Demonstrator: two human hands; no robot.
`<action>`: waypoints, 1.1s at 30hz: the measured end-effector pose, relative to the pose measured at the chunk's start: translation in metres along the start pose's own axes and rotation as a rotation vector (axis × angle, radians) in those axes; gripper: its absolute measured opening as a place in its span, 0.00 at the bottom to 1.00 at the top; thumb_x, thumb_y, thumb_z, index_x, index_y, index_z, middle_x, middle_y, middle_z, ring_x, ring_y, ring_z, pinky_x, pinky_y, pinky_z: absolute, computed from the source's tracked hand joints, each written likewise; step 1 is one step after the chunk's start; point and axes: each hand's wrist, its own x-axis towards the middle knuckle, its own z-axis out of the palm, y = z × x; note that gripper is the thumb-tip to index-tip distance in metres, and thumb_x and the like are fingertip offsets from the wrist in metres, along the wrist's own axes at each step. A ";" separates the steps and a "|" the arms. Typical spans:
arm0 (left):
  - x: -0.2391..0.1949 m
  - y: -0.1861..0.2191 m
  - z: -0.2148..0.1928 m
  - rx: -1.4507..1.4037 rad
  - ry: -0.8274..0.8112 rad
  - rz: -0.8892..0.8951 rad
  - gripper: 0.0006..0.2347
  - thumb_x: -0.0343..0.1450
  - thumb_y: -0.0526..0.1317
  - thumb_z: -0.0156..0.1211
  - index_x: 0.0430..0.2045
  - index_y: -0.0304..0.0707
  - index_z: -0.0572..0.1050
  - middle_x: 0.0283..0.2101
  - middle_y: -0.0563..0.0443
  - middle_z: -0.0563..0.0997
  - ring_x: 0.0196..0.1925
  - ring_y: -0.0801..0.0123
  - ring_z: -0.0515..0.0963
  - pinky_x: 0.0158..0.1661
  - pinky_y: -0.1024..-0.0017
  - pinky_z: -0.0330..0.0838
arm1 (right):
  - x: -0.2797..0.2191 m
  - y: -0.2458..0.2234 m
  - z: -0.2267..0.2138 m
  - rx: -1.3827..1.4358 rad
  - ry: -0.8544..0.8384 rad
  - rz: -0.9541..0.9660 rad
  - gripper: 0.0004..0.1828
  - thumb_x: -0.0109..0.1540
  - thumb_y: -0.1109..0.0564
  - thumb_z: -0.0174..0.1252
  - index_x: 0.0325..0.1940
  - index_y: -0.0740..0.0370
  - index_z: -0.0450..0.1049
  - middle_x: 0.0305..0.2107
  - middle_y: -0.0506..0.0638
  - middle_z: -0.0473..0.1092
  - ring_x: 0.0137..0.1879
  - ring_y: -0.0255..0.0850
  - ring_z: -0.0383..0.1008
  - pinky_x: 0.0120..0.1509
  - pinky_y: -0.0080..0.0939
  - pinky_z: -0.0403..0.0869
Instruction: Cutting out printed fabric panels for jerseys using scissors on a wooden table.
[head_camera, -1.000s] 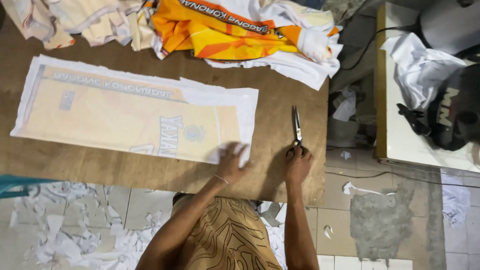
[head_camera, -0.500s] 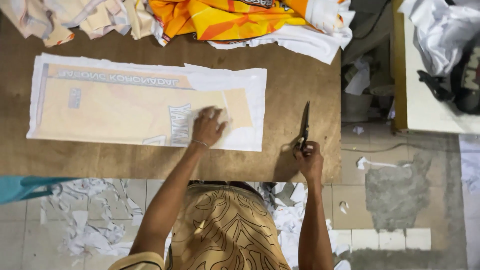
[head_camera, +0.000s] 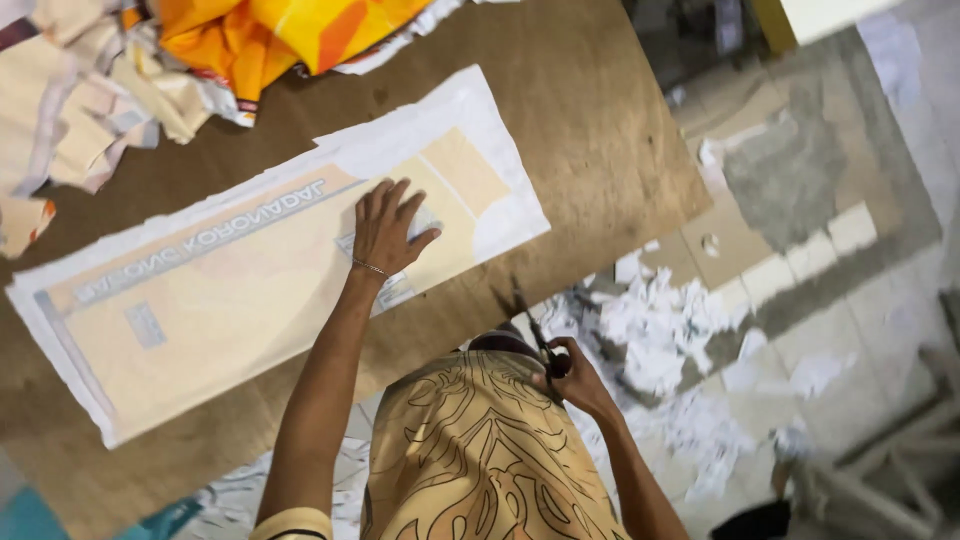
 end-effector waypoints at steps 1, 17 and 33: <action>-0.001 -0.003 0.001 -0.007 0.068 0.023 0.27 0.70 0.63 0.58 0.60 0.49 0.73 0.65 0.47 0.69 0.70 0.51 0.63 0.61 0.48 0.60 | -0.002 0.006 0.015 -0.132 0.002 0.002 0.40 0.50 0.44 0.78 0.60 0.54 0.67 0.24 0.53 0.71 0.31 0.47 0.74 0.37 0.46 0.69; -0.004 0.000 -0.009 -0.124 0.170 0.114 0.40 0.66 0.74 0.56 0.62 0.42 0.72 0.67 0.40 0.68 0.70 0.45 0.62 0.62 0.45 0.53 | 0.007 -0.067 0.084 0.282 0.083 -0.009 0.32 0.51 0.47 0.79 0.48 0.66 0.71 0.12 0.50 0.65 0.17 0.39 0.65 0.20 0.35 0.61; -0.003 0.007 -0.004 -0.072 0.191 0.095 0.38 0.67 0.74 0.53 0.62 0.45 0.72 0.68 0.43 0.69 0.71 0.49 0.63 0.62 0.47 0.54 | 0.016 -0.063 0.078 0.392 0.028 -0.081 0.28 0.53 0.53 0.77 0.47 0.71 0.71 0.11 0.53 0.64 0.15 0.40 0.65 0.17 0.34 0.62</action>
